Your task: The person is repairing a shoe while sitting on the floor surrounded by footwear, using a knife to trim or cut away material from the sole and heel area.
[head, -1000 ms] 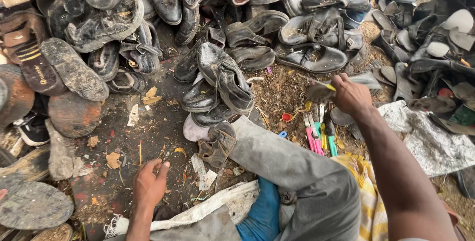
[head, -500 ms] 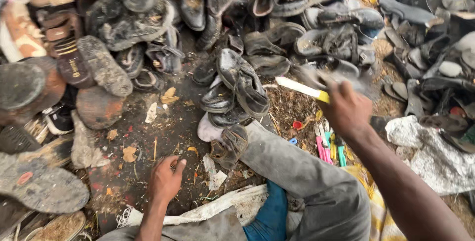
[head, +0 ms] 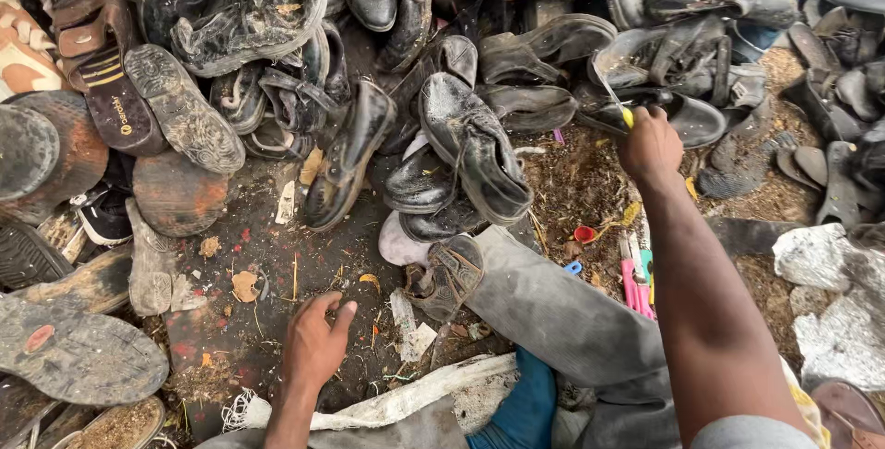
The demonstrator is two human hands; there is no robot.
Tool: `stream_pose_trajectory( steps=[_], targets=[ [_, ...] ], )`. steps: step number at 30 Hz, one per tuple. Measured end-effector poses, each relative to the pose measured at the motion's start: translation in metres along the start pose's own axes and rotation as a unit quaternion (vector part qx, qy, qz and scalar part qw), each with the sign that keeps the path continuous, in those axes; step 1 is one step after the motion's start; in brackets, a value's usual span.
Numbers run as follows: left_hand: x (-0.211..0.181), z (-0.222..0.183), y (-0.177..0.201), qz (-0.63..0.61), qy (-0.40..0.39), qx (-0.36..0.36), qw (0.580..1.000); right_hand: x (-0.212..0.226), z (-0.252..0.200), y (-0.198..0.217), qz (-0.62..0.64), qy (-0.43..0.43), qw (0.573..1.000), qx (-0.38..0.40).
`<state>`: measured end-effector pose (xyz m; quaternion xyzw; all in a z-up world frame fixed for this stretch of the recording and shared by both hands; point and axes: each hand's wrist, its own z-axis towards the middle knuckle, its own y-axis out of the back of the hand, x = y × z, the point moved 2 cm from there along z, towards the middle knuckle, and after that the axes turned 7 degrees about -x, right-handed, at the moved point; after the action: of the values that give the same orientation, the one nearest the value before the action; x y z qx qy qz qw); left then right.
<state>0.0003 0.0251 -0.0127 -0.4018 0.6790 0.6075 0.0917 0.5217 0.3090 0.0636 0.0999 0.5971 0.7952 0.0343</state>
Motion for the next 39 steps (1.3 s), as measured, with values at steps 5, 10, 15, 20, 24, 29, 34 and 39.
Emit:
stream_pose_trajectory(
  steps=[5,10,15,20,24,29,34,39],
  targets=[
    [0.003,0.001,-0.001,-0.009,0.007,-0.001,1.0,-0.019,0.003,-0.031,0.001,-0.062,0.998,0.017],
    [-0.002,-0.005,0.006,-0.026,-0.038,-0.036,0.998,-0.007,-0.032,0.016,-0.001,0.044,0.999,-0.021],
    [-0.006,-0.012,0.009,-0.046,-0.023,-0.022,0.998,0.016,-0.104,0.097,0.005,0.128,0.988,-0.088],
    [-0.001,-0.015,0.006,-0.052,-0.063,-0.049,0.995,0.084,-0.125,0.172,0.076,0.176,0.979,-0.068],
    [0.006,-0.016,0.005,-0.051,-0.081,-0.07,0.993,0.181,-0.091,0.197,0.201,0.331,0.906,-0.171],
    [0.01,-0.021,0.014,-0.083,-0.068,-0.086,0.99,0.222,-0.102,0.184,0.187,0.143,0.967,-0.095],
    [-0.005,-0.02,0.02,-0.078,-0.034,-0.03,0.996,0.199,-0.176,0.123,0.296,-0.053,0.947,0.115],
    [-0.008,-0.025,0.016,-0.035,-0.049,0.016,0.998,0.234,-0.16,0.094,0.428,-0.058,0.902,-0.017]
  ],
)
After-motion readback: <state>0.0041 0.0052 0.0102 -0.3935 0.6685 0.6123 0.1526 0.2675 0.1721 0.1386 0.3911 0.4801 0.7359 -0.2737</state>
